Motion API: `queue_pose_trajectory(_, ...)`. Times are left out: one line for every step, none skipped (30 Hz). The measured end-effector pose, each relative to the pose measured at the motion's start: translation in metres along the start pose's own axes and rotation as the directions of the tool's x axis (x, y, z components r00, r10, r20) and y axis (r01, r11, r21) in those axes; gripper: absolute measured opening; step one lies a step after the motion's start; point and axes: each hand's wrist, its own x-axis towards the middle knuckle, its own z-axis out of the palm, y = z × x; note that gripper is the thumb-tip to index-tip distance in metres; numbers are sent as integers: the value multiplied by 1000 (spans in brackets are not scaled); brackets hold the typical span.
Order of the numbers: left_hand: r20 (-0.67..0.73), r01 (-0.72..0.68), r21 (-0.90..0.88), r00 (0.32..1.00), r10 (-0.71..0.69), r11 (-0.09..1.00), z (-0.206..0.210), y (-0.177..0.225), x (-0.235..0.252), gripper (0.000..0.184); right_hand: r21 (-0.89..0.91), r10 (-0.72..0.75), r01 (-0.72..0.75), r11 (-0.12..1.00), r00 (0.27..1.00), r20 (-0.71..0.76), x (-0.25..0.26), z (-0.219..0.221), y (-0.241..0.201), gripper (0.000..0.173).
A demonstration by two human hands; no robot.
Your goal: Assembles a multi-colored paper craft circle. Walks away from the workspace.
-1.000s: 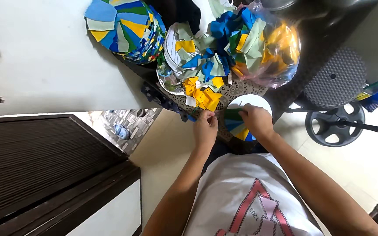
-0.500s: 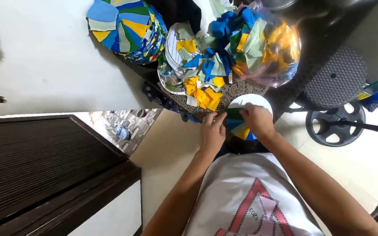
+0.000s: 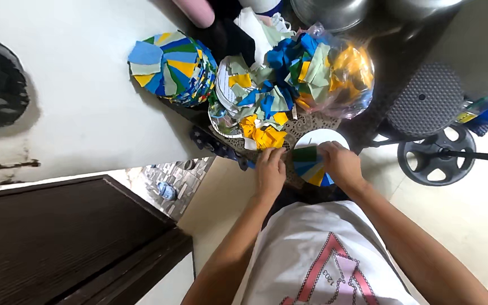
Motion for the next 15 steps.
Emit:
queue_pose_trajectory(5,-6,26,1000,6,1000,-8,-4,9,33,33,22,-21,999,999,-37,-6,-5,7,26)
queue_pose_trajectory(20,-14,55,1000,13,998,-16,-8,20,35,55,52,-49,997,996,-68,-12,-9,15,27)
queue_pose_trajectory(32,-36,90,999,33,995,-22,-13,30,37,82,96,-89,993,991,-96,-18,-12,24,27)
queue_pose_trajectory(53,-68,127,997,62,990,-27,-17,40,39,115,146,-133,985,982,-121,-24,-14,33,27)
queue_pose_trajectory(77,-115,159,992,104,981,-30,-22,48,40,147,196,-175,974,969,-148,-31,-14,42,27)
queue_pose_trajectory(98,-174,182,982,159,968,-31,-26,55,39,170,237,-207,963,955,-180,-39,-12,49,27)
queue_pose_trajectory(107,-239,192,969,221,952,-30,-31,61,36,185,266,-228,956,940,-216,-47,-8,55,27)
queue_pose_trajectory(104,-295,196,954,280,935,-29,-36,66,31,192,285,-243,951,928,-240,-55,-4,59,27)
queue_pose_trajectory(119,-327,199,944,308,924,-29,-39,70,27,196,305,-260,945,919,-249,-63,0,60,27)
queue_pose_trajectory(133,-345,197,937,324,918,-29,-42,73,24,203,321,-274,940,913,-253,-70,5,60,27)
queue_pose_trajectory(138,-357,190,932,336,914,-30,-43,75,22,212,335,-285,935,907,-257,-76,9,57,28)
queue_pose_trajectory(136,-361,173,930,341,916,-32,-43,75,21,219,335,-281,934,902,-271,-81,13,53,28)
queue_pose_trajectory(137,-353,150,933,334,924,-36,-41,75,20,227,331,-272,935,899,-287,-85,16,48,28)
queue_pose_trajectory(135,-342,130,936,325,931,-40,-40,75,20,238,325,-260,936,899,-295,-88,18,40,28)
queue_pose_trajectory(143,-325,107,940,309,940,-47,-38,74,20,255,315,-244,936,902,-295,-89,20,31,28)
